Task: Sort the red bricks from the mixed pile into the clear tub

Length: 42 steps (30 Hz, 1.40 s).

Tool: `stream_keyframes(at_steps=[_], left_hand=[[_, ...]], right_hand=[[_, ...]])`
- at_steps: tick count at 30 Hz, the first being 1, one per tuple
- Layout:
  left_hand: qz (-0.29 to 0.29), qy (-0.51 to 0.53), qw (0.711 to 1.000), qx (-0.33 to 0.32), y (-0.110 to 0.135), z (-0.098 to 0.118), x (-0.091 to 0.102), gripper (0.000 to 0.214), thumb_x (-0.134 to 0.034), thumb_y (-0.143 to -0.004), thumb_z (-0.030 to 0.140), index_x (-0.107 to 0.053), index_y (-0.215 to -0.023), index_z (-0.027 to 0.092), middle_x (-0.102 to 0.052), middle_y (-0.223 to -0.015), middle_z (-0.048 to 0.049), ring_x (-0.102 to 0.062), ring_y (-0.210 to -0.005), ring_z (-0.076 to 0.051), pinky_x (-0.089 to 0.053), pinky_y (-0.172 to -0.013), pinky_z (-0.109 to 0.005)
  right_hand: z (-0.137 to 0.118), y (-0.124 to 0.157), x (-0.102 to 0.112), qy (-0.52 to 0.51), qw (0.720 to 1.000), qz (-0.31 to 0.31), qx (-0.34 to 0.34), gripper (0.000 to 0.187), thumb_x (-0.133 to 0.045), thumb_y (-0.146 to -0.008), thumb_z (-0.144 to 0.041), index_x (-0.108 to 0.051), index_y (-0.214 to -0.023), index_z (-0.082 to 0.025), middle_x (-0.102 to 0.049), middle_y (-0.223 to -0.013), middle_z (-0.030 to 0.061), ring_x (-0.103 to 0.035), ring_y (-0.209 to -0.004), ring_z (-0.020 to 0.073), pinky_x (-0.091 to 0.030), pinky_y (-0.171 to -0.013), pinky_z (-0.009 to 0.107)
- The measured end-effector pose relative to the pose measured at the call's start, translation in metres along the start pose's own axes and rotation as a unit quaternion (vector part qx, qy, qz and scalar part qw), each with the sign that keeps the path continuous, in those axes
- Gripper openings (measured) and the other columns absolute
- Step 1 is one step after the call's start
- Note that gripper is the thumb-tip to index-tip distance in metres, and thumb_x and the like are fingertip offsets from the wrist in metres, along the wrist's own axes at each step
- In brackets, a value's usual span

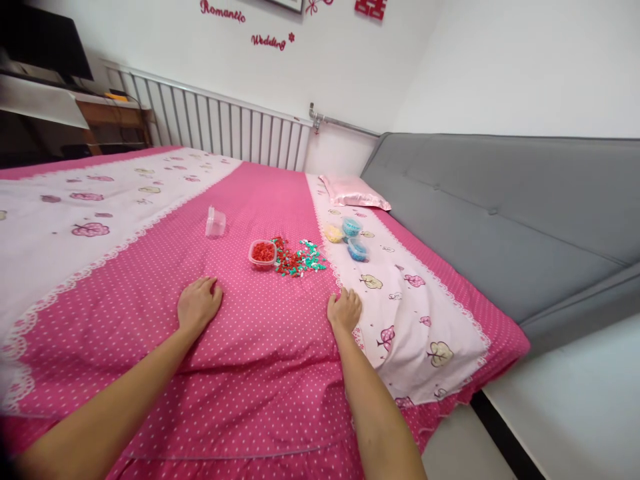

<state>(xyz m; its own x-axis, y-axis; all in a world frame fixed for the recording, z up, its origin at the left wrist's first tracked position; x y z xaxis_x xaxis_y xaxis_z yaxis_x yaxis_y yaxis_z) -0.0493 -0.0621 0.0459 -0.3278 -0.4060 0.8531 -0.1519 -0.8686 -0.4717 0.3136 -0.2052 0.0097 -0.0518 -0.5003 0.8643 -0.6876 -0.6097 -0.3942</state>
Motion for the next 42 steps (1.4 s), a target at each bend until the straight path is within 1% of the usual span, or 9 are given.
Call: stream_keyframes(at_steps=[9,16,20,25,32,42], left_hand=[[0.005,0.011,1.000,-0.001,-0.0002,-0.0006,0.0014,0.043,-0.038,-0.081,0.030,-0.063,-0.109,0.009,-0.062,-0.116,-0.0133,-0.054,-0.110,-0.025,-0.035,-0.100,-0.036],[0.005,0.021,1.000,0.003,0.0000,-0.0012,0.0006,0.043,-0.037,-0.080,0.030,-0.064,-0.108,0.010,-0.062,-0.116,-0.0131,-0.054,-0.110,-0.024,-0.036,-0.099,-0.037],[0.003,0.020,1.000,0.005,0.0005,-0.0012,0.0015,0.043,-0.037,-0.080,0.030,-0.064,-0.107,0.011,-0.062,-0.115,-0.0126,-0.054,-0.110,-0.023,-0.035,-0.100,-0.035],[0.000,0.015,1.000,0.013,0.0009,-0.0011,0.0029,0.041,-0.037,-0.081,0.031,-0.064,-0.107,0.014,-0.063,-0.116,-0.0102,-0.054,-0.110,-0.023,-0.035,-0.099,-0.036],[-0.002,0.014,1.000,0.011,0.0002,0.0004,0.0037,0.043,-0.036,-0.081,0.031,-0.064,-0.107,0.011,-0.063,-0.114,-0.0119,-0.055,-0.108,-0.023,-0.035,-0.099,-0.034],[0.006,0.022,1.000,0.014,0.0015,-0.0011,0.0046,0.042,-0.036,-0.081,0.030,-0.065,-0.106,0.012,-0.064,-0.114,-0.0108,-0.055,-0.107,-0.022,-0.035,-0.099,-0.033]], right_hand=[[-0.0001,-0.0021,-0.0005,-0.001,1.000,0.017,0.003,0.043,-0.041,-0.083,-0.030,-0.058,-0.118,-0.011,-0.055,-0.122,0.0150,-0.045,-0.113,0.0264,-0.025,-0.099,0.037],[-0.0013,-0.0032,0.0008,-0.002,1.000,0.018,0.003,0.042,-0.042,-0.082,-0.029,-0.058,-0.117,-0.010,-0.055,-0.121,0.0159,-0.045,-0.112,0.0257,-0.026,-0.098,0.037],[-0.0017,-0.0033,0.0006,-0.002,1.000,0.021,0.005,0.042,-0.042,-0.082,-0.030,-0.058,-0.115,-0.011,-0.056,-0.119,0.0154,-0.046,-0.110,0.0254,-0.026,-0.097,0.036],[-0.0016,-0.0047,0.0001,-0.003,1.000,0.028,0.005,0.041,-0.042,-0.081,-0.030,-0.059,-0.113,-0.011,-0.057,-0.116,0.0150,-0.047,-0.107,0.0254,-0.027,-0.095,0.035],[-0.0009,-0.0057,-0.0006,-0.006,1.000,0.024,0.001,0.041,-0.042,-0.081,-0.031,-0.058,-0.113,-0.011,-0.056,-0.115,0.0158,-0.047,-0.106,0.0251,-0.028,-0.093,0.036],[-0.0026,-0.0052,-0.0004,0.004,0.999,0.031,0.010,0.040,-0.041,-0.081,-0.030,-0.058,-0.111,-0.010,-0.056,-0.115,0.0164,-0.048,-0.105,0.0262,-0.029,-0.093,0.036]])
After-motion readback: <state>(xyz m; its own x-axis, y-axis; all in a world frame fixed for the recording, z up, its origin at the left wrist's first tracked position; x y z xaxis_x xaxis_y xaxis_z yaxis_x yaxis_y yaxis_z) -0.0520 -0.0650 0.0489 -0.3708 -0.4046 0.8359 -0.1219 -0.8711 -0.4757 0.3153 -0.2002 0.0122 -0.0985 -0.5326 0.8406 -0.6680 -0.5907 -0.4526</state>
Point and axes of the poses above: each hand's wrist, its own y-axis away from the middle knuckle, its own x-axis out of the back of the hand, z = x × y, the point moved 8 cm from there along -y, towards the middle knuckle
